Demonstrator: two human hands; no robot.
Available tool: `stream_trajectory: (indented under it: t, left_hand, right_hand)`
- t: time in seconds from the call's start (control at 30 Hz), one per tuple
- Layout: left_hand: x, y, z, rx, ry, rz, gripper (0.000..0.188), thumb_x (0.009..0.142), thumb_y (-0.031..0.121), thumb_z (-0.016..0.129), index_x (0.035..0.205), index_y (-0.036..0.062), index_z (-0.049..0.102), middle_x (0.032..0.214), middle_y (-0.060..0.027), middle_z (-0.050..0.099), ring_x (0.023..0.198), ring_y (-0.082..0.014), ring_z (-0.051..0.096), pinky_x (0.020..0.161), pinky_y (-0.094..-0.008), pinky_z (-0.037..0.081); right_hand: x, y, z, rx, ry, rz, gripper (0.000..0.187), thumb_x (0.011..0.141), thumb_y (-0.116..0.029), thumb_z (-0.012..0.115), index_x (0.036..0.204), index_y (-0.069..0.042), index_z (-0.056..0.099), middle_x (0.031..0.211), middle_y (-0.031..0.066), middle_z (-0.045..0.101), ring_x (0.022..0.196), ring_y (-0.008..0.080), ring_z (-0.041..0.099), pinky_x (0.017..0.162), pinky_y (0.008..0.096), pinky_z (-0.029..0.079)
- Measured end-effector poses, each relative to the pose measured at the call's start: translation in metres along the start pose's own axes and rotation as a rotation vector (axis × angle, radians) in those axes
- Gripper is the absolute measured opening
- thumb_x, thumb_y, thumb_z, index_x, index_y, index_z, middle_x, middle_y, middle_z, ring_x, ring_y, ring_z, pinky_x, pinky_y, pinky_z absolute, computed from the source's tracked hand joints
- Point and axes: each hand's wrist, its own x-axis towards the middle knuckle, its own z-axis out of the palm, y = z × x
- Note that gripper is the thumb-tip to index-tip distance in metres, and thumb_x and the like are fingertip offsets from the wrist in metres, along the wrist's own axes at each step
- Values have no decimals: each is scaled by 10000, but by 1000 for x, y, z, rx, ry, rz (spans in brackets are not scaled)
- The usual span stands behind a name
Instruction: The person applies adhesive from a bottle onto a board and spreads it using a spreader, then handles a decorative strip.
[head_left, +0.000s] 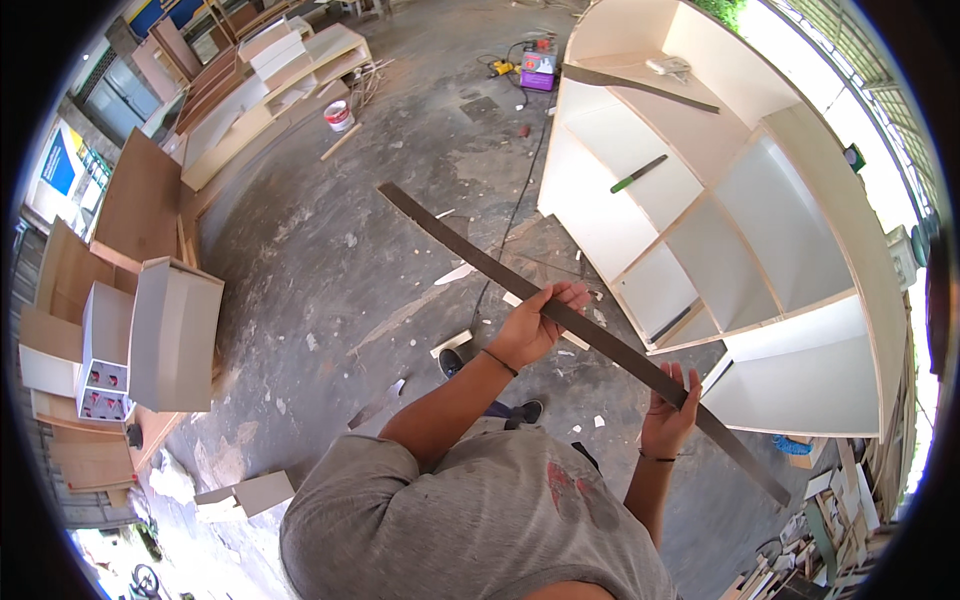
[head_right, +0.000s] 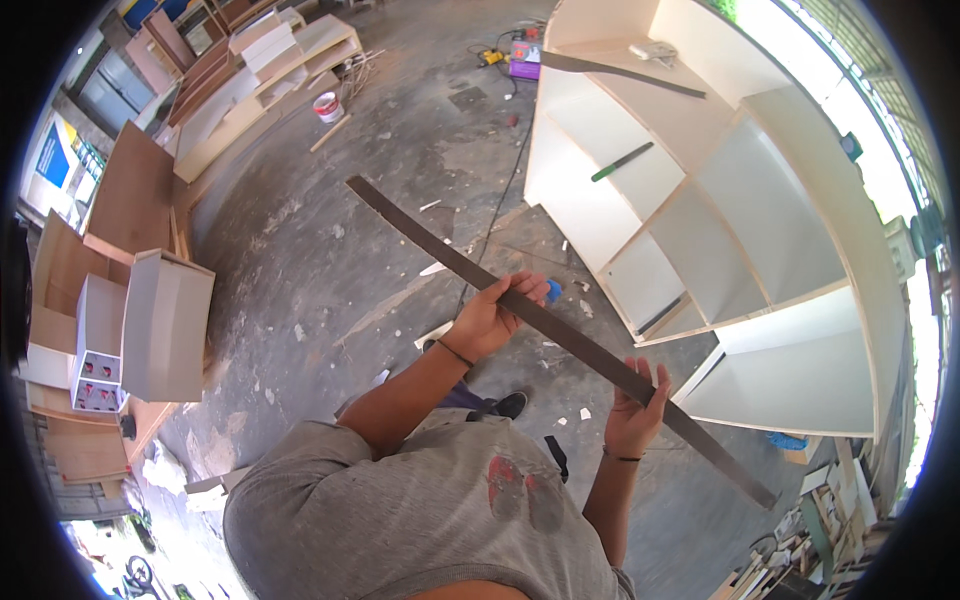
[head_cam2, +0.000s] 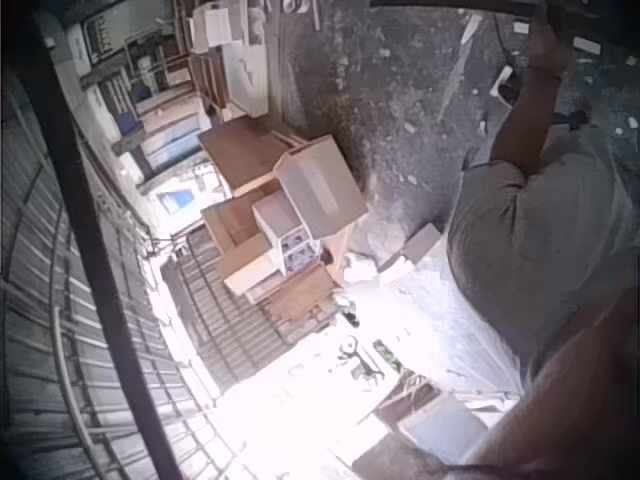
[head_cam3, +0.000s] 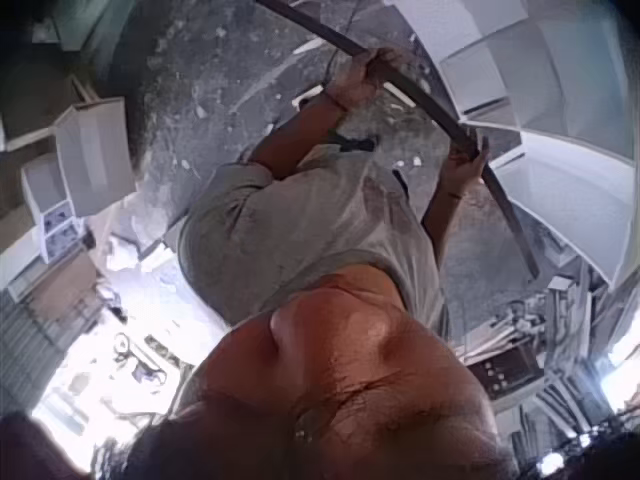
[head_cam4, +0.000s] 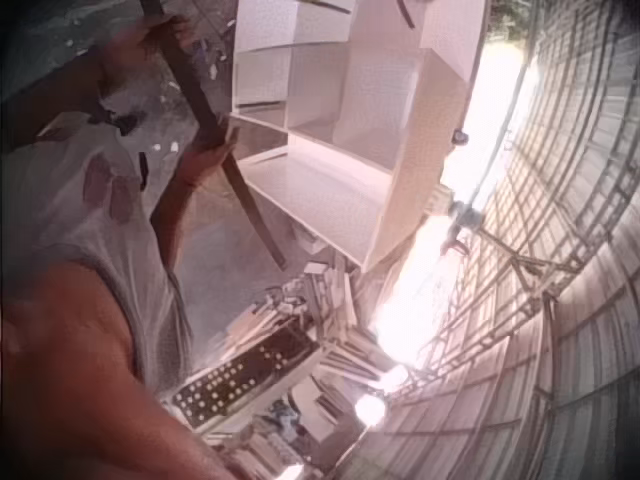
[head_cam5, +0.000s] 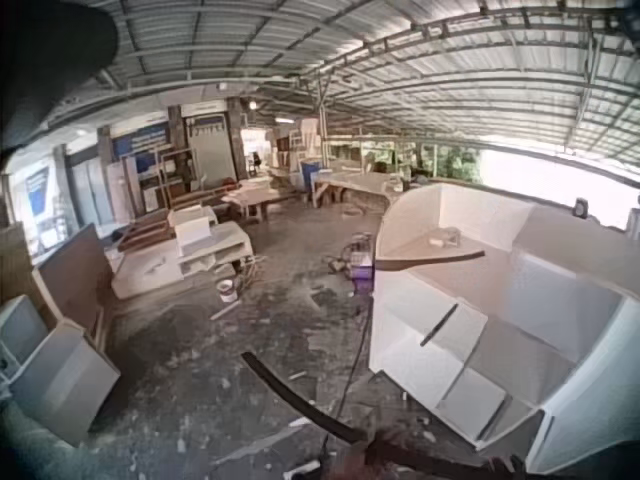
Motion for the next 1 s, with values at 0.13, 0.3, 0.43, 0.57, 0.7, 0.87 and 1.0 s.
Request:
stream_trajectory:
  t: [0.13, 0.3, 0.43, 0.57, 0.7, 0.87, 1.0]
  left_hand:
    - [-4, 53, -26, -10, 69, 192, 325, 946, 162, 423, 1197, -45, 422, 1269, -177, 493, 1207, -312, 458, 1003, -412, 405]
    - [-20, 140, -57, 111, 155, 385, 381, 953, 205, 402, 1232, -55, 410, 1293, -192, 472, 1222, -320, 441, 1012, -418, 390]
    - [-39, 216, -98, 134, 215, 457, 398, 981, 244, 314, 1245, -43, 394, 1288, -185, 477, 1204, -329, 458, 971, -403, 425]
    - [-70, 296, -161, -36, 844, 842, 546, 976, 364, 265, 1352, -30, 304, 1421, -174, 316, 1298, -297, 342, 1074, -373, 276]
    - [-74, 267, -125, 931, 713, 1188, 630, 887, 344, 519, 1375, 16, 292, 1437, -159, 289, 1342, -294, 257, 1106, -384, 183]
    - [-56, 158, -20, 2415, -177, 768, 728, 763, 291, 655, 1375, 76, 322, 1396, -174, 344, 1318, -295, 302, 1081, -429, 218]
    - [-52, 153, -52, 2100, -63, 70, 589, 780, 14, 451, 1358, 40, 337, 1339, -158, 432, 1273, -259, 384, 1053, -366, 322]
  right_hand:
    - [24, -14, -16, -48, -4, 9, 421, 954, -313, 438, 1265, -30, 407, 1185, 194, 532, 1096, 319, 541, 888, 380, 507]
    - [57, -40, -31, -150, 52, -7, 431, 948, -314, 440, 1287, -50, 401, 1223, 171, 499, 1037, 287, 564, 811, 382, 541]
    - [75, -50, -20, -155, 67, -16, 436, 954, -306, 433, 1291, -30, 399, 1230, 163, 499, 1026, 254, 565, 845, 363, 519]
    - [85, -43, 6, -197, 66, -9, 447, 952, -317, 438, 1284, -20, 401, 1228, 187, 492, 1052, 248, 550, 883, 356, 501]
    - [93, -1, 45, -260, 59, 80, 429, 941, -335, 454, 1259, -48, 446, 1206, 202, 496, 1082, 279, 521, 904, 389, 472]
    - [111, 63, 116, -262, -110, 252, 413, 930, -338, 477, 1212, -36, 478, 1145, 172, 546, 1068, 304, 533, 894, 411, 466]
    - [128, 73, 153, -354, -229, 314, 405, 935, -324, 469, 1198, -17, 478, 1146, 166, 546, 1075, 310, 538, 871, 400, 488]
